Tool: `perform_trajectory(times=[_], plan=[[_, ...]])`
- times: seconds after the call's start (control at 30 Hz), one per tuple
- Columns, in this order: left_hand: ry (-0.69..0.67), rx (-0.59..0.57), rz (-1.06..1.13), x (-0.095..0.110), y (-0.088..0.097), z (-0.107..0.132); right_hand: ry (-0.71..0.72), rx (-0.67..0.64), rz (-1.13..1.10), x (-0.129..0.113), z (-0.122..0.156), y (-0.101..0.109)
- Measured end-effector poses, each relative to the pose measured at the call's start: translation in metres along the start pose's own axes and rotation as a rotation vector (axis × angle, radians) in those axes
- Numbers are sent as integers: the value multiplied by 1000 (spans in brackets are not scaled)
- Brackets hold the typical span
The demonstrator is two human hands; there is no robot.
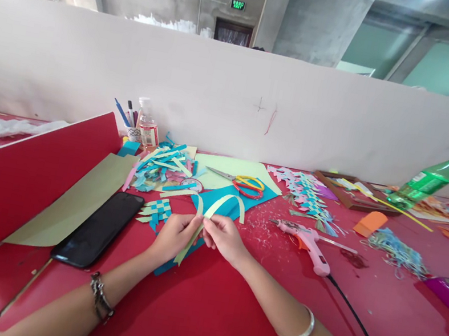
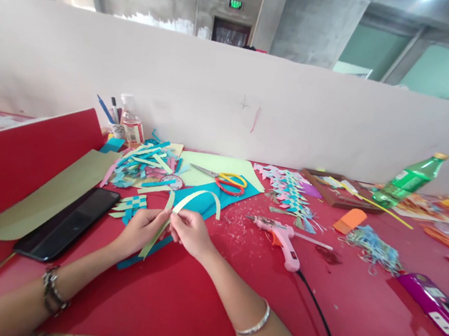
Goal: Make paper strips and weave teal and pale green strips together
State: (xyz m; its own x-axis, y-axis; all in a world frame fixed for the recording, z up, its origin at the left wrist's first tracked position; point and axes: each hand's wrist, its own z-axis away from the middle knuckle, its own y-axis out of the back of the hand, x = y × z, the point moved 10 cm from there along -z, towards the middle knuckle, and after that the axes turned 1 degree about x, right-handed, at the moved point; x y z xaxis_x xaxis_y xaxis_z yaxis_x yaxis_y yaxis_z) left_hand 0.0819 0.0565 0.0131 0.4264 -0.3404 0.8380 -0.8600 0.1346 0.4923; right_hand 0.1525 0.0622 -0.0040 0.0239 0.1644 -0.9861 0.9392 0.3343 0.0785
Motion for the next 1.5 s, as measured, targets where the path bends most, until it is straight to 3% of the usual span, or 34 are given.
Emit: perform_trajectory(times=[0.33, 0.5, 0.73, 0.97, 1.1, 1.23, 1.33, 1.5], plan=[[31, 6, 57, -2, 0, -2, -47, 114, -56, 2, 0, 11], [-22, 3, -34, 5, 1, 0, -35, 30, -14, 3, 0, 3], [14, 92, -30, -1, 9, 0, -58, 50, -39, 8, -1, 4], [-31, 7, -84, 3, 1, -1, -50, 142, -84, 2, 0, 14], [-58, -31, -56, 8, -2, 0, -57, 61, -63, 3, 0, 6], [-24, 26, -60, 4, 3, 0, -52, 20, -59, 5, -1, 2], [22, 44, -5, -1, 4, -1, -57, 43, -72, 7, -1, 4], [-1, -32, 33, 1, -3, -2, -50, 121, -86, 4, -1, 12]])
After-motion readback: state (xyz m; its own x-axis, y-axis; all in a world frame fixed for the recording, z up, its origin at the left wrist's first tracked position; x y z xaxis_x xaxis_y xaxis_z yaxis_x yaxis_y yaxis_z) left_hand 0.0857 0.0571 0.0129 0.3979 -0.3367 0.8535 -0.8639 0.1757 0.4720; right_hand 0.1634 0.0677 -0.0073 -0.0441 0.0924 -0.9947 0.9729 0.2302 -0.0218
